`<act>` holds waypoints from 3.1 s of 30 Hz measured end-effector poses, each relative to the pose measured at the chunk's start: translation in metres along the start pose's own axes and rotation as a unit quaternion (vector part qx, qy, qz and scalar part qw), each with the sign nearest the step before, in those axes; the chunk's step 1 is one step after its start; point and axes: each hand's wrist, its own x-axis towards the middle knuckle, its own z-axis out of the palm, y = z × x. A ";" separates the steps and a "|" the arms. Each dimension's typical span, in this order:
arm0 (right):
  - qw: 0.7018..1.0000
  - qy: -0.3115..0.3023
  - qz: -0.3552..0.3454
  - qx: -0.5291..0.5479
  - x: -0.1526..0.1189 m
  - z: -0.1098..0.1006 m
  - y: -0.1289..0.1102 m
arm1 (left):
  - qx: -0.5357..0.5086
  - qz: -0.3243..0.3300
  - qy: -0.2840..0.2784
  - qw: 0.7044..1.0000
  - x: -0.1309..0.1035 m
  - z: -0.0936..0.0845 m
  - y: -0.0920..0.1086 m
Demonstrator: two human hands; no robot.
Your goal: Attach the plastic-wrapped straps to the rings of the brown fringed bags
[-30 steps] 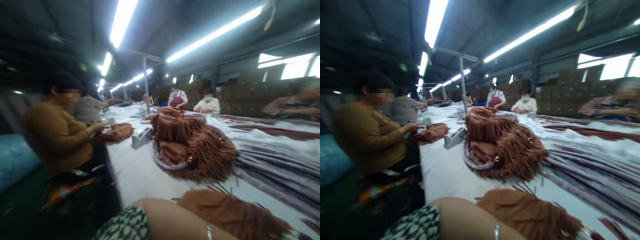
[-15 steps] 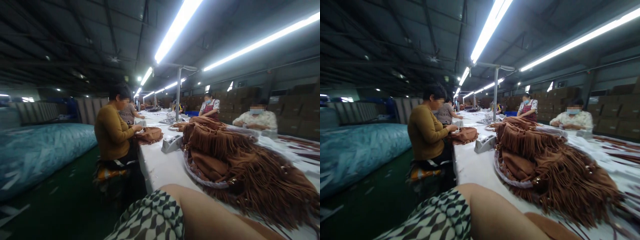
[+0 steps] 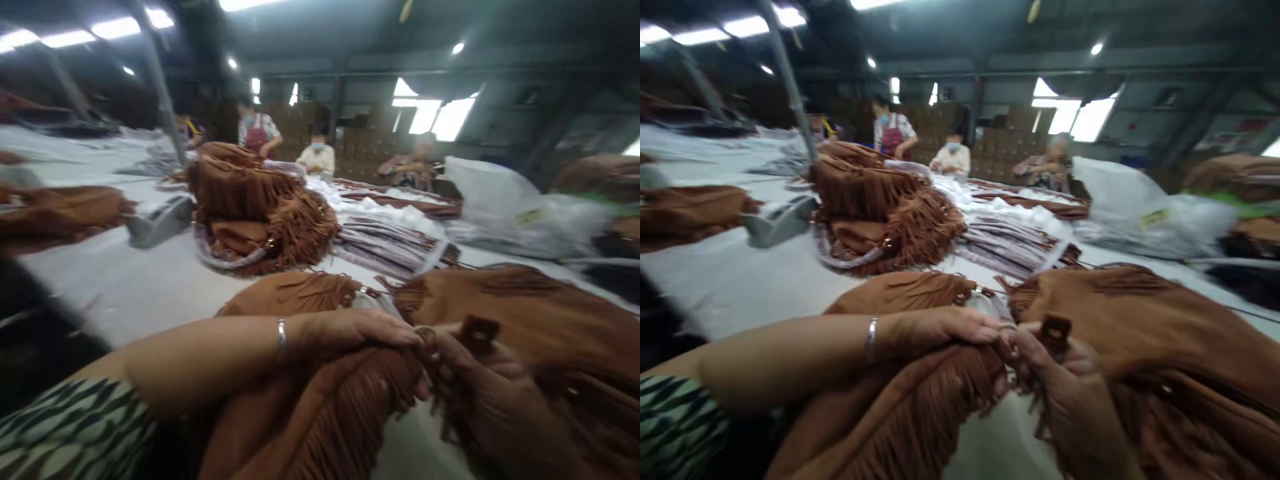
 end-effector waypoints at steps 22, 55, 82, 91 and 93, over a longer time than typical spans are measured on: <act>0.995 -0.022 0.091 0.026 0.014 -0.015 -0.015 | -0.121 -0.019 -0.045 0.991 0.003 -0.022 -0.012; 0.960 -0.174 0.217 -0.036 0.005 -0.038 -0.025 | -0.064 -0.081 -0.033 0.994 0.005 -0.014 -0.018; 0.994 -0.091 0.045 -0.046 0.008 -0.014 -0.013 | -0.075 -0.123 0.041 0.989 0.008 -0.008 -0.025; 0.995 -0.080 0.049 -0.019 0.004 -0.004 -0.023 | -0.069 -0.106 0.074 0.989 0.007 0.002 -0.024; 0.995 -0.086 0.041 -0.028 0.004 -0.005 -0.025 | -0.041 -0.095 0.058 0.993 0.008 -0.001 -0.024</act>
